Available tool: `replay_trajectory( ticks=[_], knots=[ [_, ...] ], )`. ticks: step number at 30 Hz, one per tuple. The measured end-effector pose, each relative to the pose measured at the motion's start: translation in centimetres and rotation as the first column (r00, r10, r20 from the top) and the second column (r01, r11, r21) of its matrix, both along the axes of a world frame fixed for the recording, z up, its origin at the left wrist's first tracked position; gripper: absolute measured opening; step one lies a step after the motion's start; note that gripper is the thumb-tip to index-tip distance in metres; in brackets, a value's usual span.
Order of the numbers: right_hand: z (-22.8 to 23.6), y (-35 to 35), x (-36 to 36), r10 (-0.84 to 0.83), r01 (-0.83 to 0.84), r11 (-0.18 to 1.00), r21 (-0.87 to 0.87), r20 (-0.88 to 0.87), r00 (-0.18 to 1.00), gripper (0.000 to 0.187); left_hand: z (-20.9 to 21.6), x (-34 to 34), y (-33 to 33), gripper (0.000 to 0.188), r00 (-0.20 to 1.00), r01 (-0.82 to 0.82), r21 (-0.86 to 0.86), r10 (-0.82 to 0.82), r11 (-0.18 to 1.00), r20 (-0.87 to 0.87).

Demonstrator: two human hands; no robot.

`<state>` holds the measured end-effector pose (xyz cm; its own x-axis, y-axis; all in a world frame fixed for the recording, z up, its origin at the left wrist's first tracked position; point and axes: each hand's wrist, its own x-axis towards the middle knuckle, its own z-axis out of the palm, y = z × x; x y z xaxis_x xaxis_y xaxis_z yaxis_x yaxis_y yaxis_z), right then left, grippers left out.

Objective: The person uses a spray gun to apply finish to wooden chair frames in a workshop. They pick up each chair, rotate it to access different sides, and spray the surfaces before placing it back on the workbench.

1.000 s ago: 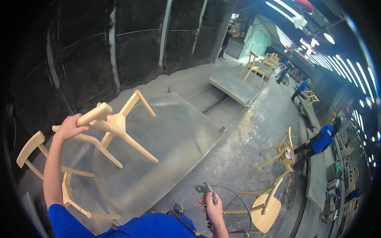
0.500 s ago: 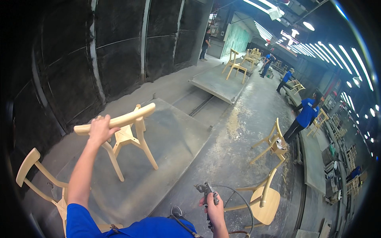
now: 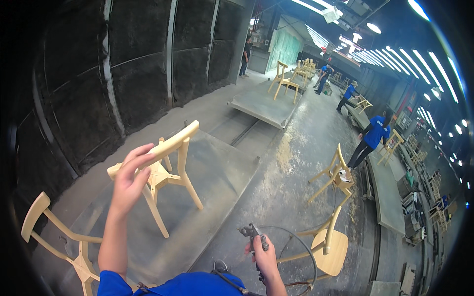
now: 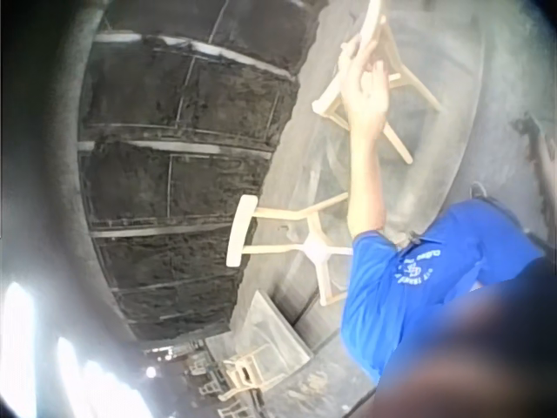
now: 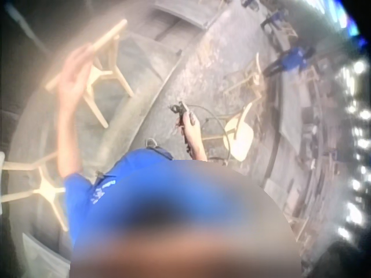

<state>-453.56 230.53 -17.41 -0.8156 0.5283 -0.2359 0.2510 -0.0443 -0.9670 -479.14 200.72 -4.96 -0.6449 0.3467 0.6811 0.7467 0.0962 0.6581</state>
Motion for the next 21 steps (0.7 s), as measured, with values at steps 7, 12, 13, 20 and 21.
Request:
replay_trajectory(
  ticks=[7,12,13,20,21],
  knots=[
    [0.3,-0.7,-1.0,0.09,-0.088,0.994,0.06,-0.028,0.996,0.041,7.7,15.8,-1.0,0.032,0.863,0.503,0.365,-0.478,0.784,-0.163],
    [1.2,-1.8,-1.0,0.092,-0.089,0.994,0.069,-0.028,0.995,0.041,6.9,15.3,-1.4,0.049,0.518,0.842,0.135,-0.711,0.523,-0.475],
    [1.3,-2.1,-0.9,0.091,-0.089,0.994,0.063,-0.028,0.995,0.041,6.7,15.2,-1.4,0.05,0.482,0.865,0.111,-0.751,0.489,-0.451],
    [1.2,-2.9,0.3,0.099,-0.097,0.993,0.069,-0.026,0.995,0.04,6.8,16.1,-1.5,0.048,0.434,0.899,0.14,-0.802,0.415,-0.411],
    [1.1,-3.0,0.5,0.104,-0.102,0.992,0.073,-0.024,0.994,0.039,7.3,15.8,-2.7,0.048,0.417,0.906,0.081,-0.839,0.416,-0.349]
  ],
)
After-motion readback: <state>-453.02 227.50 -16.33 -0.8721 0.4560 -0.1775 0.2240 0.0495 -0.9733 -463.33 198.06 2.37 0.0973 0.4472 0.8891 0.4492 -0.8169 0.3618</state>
